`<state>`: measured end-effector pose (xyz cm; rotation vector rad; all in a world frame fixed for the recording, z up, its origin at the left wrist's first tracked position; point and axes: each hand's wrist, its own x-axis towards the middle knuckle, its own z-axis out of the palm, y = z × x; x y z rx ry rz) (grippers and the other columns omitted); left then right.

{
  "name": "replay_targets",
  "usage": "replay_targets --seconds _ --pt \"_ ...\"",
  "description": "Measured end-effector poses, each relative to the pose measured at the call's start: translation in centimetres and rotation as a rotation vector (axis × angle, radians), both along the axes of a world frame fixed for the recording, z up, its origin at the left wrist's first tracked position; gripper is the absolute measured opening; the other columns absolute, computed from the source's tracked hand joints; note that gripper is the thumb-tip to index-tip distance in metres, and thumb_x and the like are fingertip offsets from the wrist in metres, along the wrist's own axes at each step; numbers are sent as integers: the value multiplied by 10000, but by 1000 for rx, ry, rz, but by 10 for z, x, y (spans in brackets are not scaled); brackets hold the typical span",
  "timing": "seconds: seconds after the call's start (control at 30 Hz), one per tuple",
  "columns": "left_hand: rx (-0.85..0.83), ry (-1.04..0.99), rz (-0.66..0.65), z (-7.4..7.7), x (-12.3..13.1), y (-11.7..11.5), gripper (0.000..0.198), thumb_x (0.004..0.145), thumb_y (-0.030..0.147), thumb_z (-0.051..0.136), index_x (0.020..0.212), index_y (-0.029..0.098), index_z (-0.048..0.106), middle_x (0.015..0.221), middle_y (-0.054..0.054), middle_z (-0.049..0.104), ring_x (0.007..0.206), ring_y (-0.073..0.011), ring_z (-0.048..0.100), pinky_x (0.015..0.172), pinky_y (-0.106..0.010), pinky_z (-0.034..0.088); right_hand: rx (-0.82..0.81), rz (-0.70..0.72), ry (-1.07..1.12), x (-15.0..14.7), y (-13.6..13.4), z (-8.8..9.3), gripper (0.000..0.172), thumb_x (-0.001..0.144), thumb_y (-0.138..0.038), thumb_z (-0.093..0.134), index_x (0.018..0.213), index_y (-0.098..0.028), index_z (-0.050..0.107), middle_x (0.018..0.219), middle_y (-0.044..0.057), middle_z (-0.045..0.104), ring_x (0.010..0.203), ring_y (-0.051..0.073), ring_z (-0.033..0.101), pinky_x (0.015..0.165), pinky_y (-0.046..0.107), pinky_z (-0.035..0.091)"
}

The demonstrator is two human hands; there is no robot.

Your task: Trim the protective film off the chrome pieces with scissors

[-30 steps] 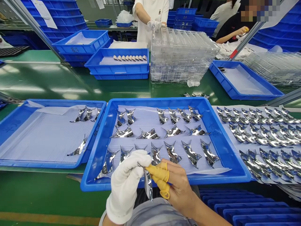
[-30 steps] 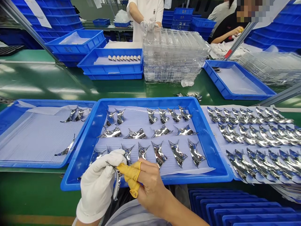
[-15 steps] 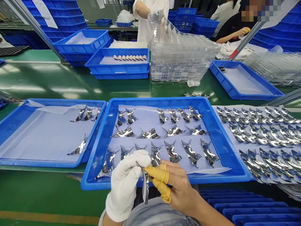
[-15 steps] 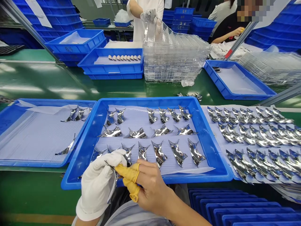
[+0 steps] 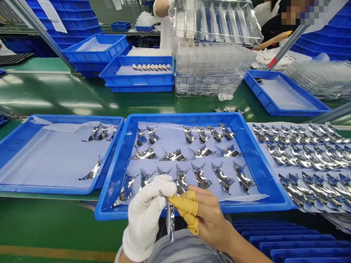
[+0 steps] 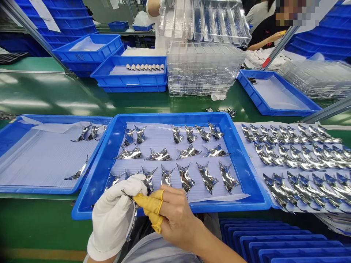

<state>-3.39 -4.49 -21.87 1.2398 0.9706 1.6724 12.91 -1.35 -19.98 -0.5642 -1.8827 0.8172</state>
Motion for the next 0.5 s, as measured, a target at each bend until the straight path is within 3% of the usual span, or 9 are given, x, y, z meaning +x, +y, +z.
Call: replay_targets --seconds 0.2,0.5 --pt "-45 21 1 -6 -2 -2 190 956 229 593 1062 258 748 979 -16 751 974 -186 654 1018 -369 490 -94 19 22 0 0 -3 304 1044 -184 527 1286 -274 688 739 1 696 617 144 525 579 265 405" --pt "-55 10 -19 -9 -5 -3 207 961 208 577 1073 267 741 1013 -9 747 993 -193 660 1033 -378 477 0 -1 -48 1 0 2 320 1065 -200 482 1340 -250 639 727 -2 693 595 140 526 613 277 447"
